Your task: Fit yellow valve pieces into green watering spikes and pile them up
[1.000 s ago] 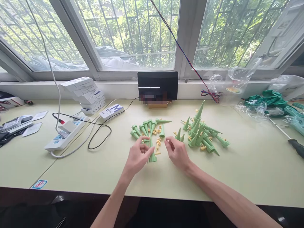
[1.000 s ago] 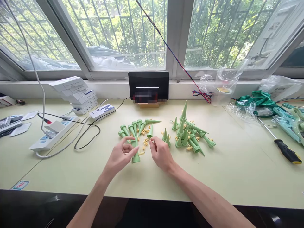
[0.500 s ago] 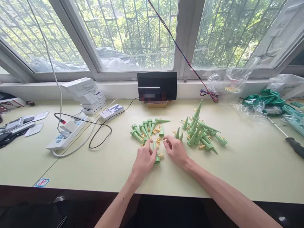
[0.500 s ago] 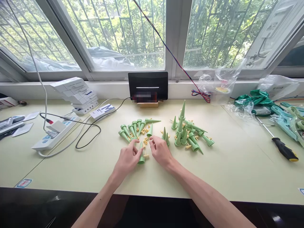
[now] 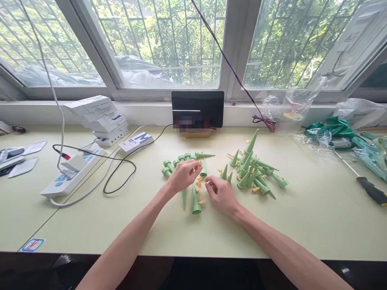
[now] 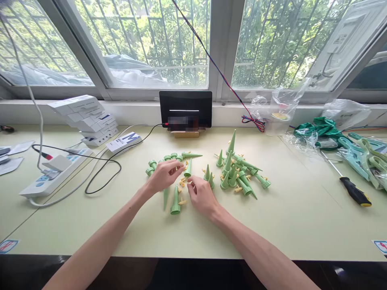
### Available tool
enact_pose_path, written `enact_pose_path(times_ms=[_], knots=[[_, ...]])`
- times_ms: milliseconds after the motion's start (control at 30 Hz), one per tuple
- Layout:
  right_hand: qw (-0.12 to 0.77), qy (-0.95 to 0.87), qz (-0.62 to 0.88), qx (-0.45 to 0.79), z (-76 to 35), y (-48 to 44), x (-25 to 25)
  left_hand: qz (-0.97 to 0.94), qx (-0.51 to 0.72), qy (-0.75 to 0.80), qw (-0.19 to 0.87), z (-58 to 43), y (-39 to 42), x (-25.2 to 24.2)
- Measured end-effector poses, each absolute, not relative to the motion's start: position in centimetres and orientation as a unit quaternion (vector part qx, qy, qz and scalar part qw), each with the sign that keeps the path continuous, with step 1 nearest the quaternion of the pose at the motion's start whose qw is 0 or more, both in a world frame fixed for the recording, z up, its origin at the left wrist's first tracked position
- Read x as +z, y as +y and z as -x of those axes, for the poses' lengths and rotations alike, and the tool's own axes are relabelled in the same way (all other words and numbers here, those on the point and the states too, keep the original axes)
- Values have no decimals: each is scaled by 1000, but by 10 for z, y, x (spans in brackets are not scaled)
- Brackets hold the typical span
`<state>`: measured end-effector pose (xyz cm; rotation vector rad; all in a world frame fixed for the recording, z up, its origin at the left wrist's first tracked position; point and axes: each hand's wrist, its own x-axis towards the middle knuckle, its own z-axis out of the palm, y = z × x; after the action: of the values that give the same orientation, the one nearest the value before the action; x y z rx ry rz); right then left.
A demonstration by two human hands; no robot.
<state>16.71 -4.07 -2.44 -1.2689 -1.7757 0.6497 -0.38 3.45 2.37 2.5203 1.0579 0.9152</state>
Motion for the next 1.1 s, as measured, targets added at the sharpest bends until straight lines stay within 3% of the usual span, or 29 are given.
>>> enact_pose_path(times_ms=[433, 1100], knots=[[391, -723, 506, 260, -168, -43, -17, -920, 209, 301, 137, 11, 19, 14], [395, -706, 520, 273, -167, -43, -21, -929, 181, 295, 133, 13, 22, 7]])
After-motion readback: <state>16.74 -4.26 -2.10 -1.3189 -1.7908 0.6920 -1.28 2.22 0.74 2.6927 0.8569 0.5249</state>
